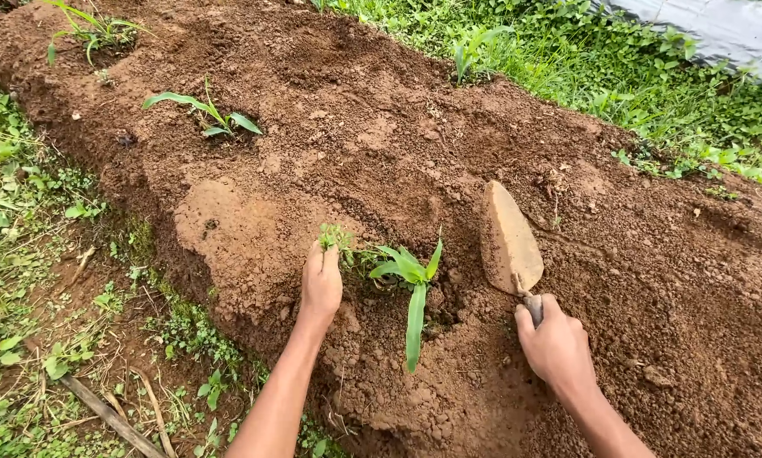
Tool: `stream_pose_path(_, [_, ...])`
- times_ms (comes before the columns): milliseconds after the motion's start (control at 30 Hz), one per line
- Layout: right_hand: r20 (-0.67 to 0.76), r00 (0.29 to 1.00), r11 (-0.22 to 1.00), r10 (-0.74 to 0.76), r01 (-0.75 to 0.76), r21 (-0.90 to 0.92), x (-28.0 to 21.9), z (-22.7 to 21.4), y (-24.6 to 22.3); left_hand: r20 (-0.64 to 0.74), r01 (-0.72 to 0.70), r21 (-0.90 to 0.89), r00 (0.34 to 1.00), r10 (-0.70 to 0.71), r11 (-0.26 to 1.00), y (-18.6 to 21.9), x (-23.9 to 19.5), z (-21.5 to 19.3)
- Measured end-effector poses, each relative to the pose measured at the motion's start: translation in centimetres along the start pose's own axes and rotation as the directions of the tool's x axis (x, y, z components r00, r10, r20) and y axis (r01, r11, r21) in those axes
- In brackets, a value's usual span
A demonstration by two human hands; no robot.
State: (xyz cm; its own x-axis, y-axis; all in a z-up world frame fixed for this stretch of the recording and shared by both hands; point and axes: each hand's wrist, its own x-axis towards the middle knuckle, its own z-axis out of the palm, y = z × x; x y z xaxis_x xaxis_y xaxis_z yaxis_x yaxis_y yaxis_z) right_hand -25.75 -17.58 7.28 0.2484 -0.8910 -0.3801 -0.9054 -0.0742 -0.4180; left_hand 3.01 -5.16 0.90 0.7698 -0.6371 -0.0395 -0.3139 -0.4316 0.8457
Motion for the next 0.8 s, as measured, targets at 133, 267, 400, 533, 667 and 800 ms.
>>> stream_pose_path(133, [0.023, 1.000, 1.000, -0.005, 0.005, -0.022, 0.2, 0.0, 0.1, 0.195, -0.168, 0.135, 0.971, 0.140, 0.977, 2.4, 1.9, 1.0])
stream_pose_path(267, [0.038, 0.999, 0.999, 0.033, -0.034, 0.024, 0.1, -0.6, -0.3, 0.377, -0.340, 0.504, 0.914, 0.152, 0.794, 2.4, 3.1, 1.6])
stream_pose_path(400, [0.044, 0.999, 0.999, 0.029, -0.031, 0.032, 0.3, -0.7, -0.3, 0.476, -0.361, 0.520, 0.875, 0.088, 0.775, 3.6, 3.5, 1.3])
stream_pose_path(533, [0.070, 0.995, 0.997, 0.069, -0.070, 0.017, 0.3, -0.8, -0.5, 0.612, -0.424, 0.674, 0.779, -0.135, 0.605, 5.0, 4.7, 2.1])
stream_pose_path(667, [0.058, 0.997, 0.998, 0.049, -0.051, 0.043, 0.3, -0.7, -0.4, 0.578, -0.384, 0.698, 0.800, -0.160, 0.604, 4.6, 4.8, 2.6])
stream_pose_path(800, [0.067, 0.996, 0.995, 0.060, -0.065, 0.075, 0.0, -1.0, -0.7, 0.485, -0.262, 0.618, 0.869, -0.097, 0.741, 4.5, 4.1, 2.1])
